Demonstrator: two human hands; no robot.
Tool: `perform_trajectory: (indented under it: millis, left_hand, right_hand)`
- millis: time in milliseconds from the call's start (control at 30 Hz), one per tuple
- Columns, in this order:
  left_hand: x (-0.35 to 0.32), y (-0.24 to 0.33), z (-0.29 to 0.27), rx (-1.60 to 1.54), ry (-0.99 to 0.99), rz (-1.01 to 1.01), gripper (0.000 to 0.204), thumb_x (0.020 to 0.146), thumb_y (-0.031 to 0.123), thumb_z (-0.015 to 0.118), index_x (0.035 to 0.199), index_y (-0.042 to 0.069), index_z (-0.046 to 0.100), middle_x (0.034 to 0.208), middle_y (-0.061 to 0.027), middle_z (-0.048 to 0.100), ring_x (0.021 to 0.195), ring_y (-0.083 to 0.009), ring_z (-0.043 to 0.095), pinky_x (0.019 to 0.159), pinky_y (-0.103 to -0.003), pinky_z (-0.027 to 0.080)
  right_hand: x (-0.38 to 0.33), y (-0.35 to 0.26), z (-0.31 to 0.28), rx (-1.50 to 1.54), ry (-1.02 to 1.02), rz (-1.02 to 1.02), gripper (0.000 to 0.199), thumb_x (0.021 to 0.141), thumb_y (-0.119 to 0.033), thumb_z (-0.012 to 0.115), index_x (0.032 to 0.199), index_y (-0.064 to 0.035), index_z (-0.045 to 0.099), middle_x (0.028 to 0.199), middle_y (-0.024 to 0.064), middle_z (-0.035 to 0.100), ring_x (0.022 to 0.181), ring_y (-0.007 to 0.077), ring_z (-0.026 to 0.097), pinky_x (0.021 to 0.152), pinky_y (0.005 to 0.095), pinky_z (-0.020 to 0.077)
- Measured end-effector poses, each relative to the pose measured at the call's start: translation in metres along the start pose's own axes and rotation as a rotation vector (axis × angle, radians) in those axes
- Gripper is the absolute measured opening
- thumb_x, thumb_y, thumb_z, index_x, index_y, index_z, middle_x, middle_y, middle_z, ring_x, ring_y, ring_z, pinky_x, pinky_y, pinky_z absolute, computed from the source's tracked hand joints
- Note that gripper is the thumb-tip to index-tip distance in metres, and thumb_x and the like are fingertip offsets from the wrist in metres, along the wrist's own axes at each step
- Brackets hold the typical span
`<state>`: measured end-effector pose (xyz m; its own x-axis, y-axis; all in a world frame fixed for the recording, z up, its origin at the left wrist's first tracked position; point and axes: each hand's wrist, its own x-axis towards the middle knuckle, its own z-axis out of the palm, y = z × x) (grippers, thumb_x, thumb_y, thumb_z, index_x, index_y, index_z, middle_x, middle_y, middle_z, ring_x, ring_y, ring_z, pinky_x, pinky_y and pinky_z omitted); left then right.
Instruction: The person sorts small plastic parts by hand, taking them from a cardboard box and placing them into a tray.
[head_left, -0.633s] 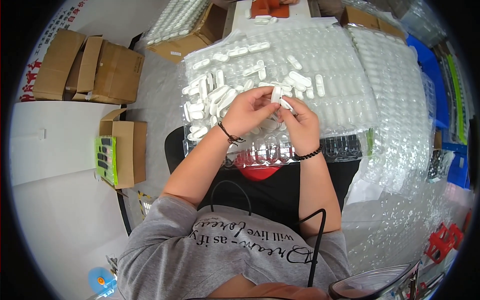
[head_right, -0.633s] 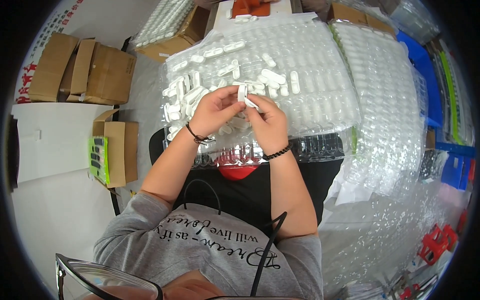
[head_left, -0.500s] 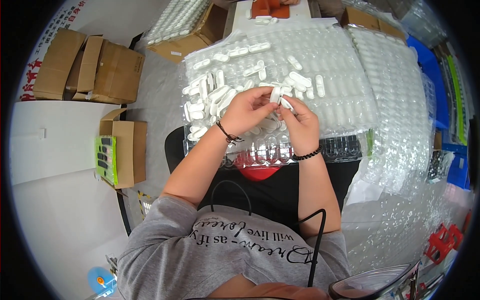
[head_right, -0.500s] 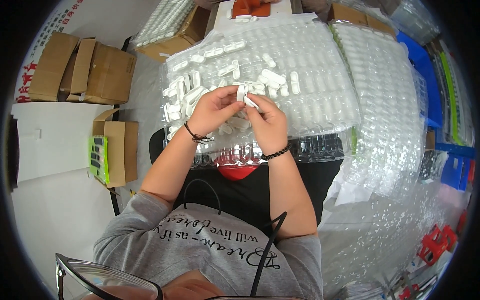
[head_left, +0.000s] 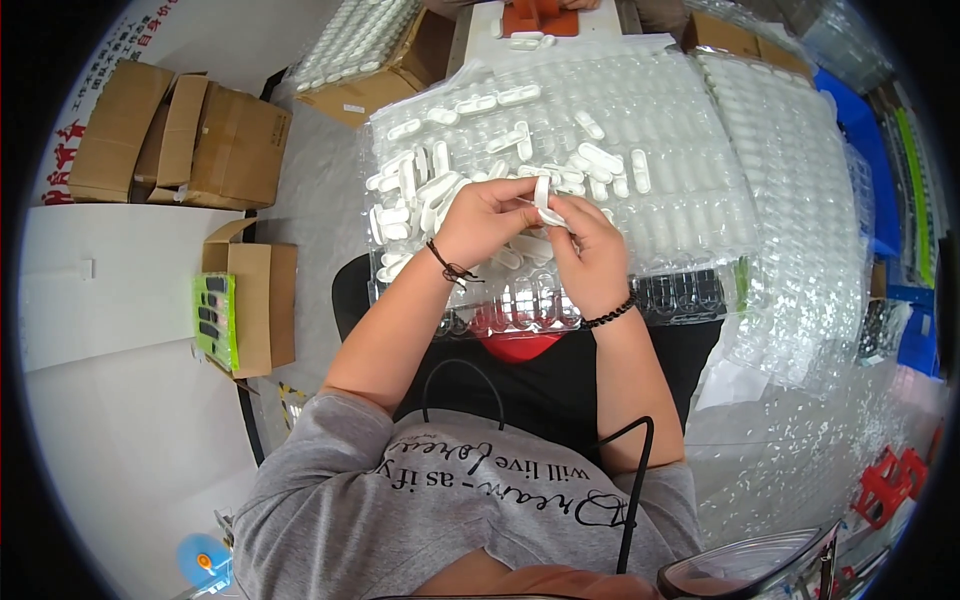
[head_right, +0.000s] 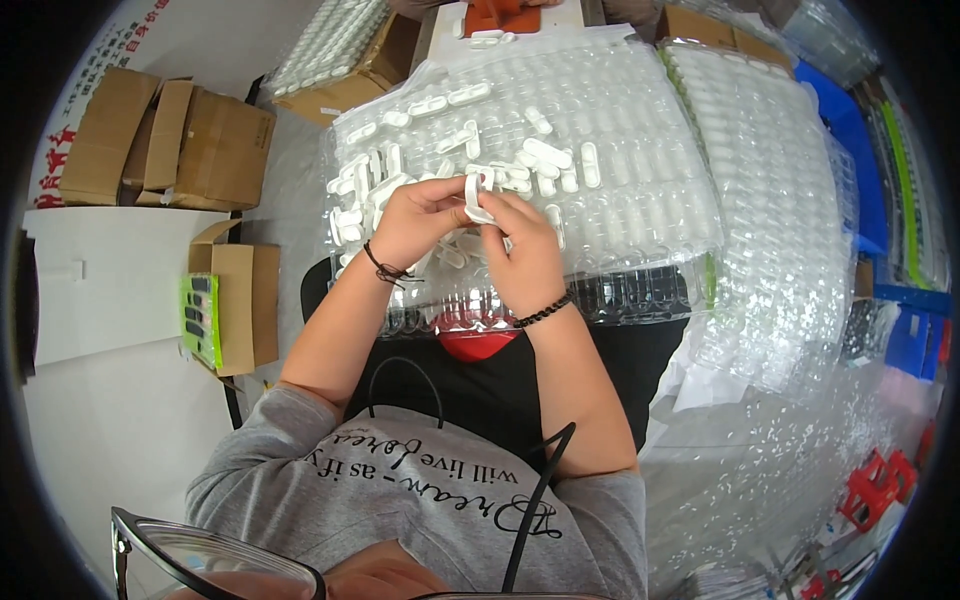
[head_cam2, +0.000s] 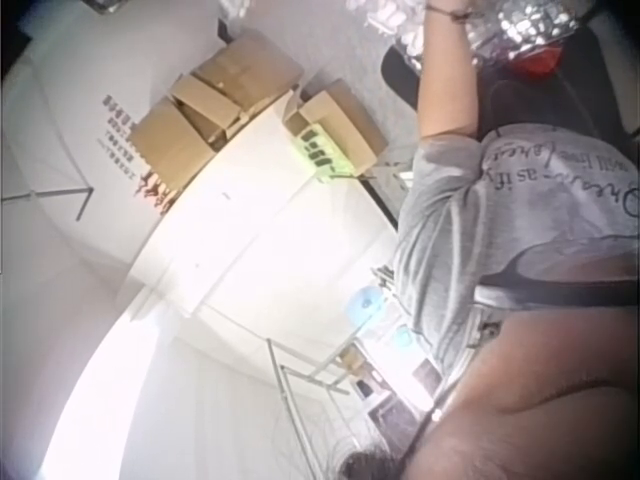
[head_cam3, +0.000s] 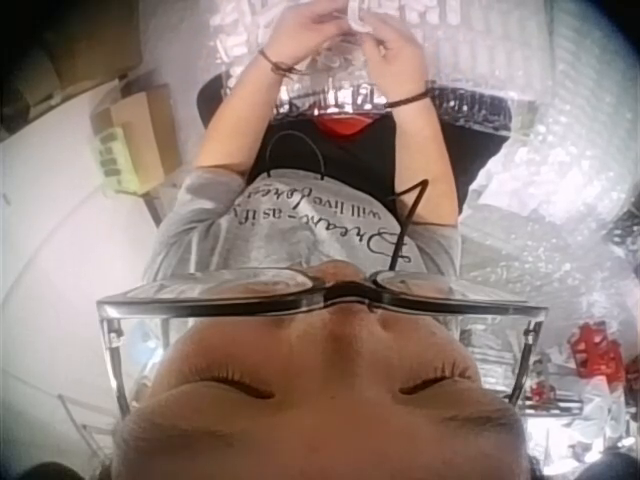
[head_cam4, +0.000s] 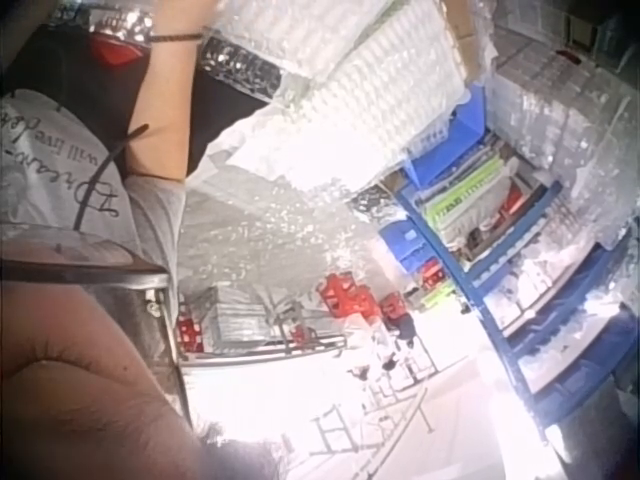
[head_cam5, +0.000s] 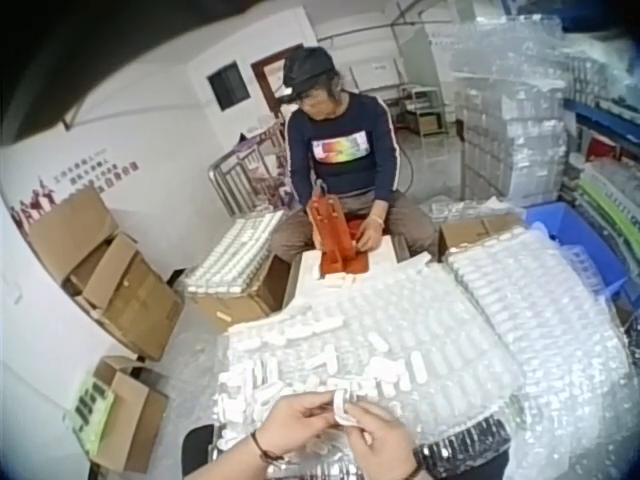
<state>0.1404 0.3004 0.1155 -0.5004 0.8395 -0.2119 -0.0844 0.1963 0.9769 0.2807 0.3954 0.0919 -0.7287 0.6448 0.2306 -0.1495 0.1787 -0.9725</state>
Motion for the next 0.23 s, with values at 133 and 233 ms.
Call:
perform_trajectory:
  millis: [133,233]
  left_hand:
    - [-0.0013,0.0055,-0.0026,0.044,0.018,0.023,0.037,0.085,-0.002,0.065,0.121,-0.003,0.059,0.096,-0.0091,0.069,0.083,-0.0122,0.066,0.074,-0.025,0.055]
    - [-0.0055,0.0072,-0.0066,0.0,-0.041,-0.013,0.039,0.085,0.001,0.067,0.123,0.0,0.059,0.112,-0.0118,0.066,0.097,-0.0189,0.065,0.084,-0.03,0.055]
  right_hand:
    - [0.0005,0.0014,0.0035,0.061,-0.032,0.03,0.031,0.084,0.005,0.055,0.115,0.0011,0.061,0.11,0.0143,0.064,0.095,0.025,0.065,0.075,0.0295,0.0522]
    - [-0.0014,0.0027,0.0029,0.198,-0.076,0.106,0.035,0.086,0.004,0.053,0.119,-0.0021,0.061,0.118,0.0137,0.061,0.105,0.0315,0.063,0.086,0.0318,0.052]
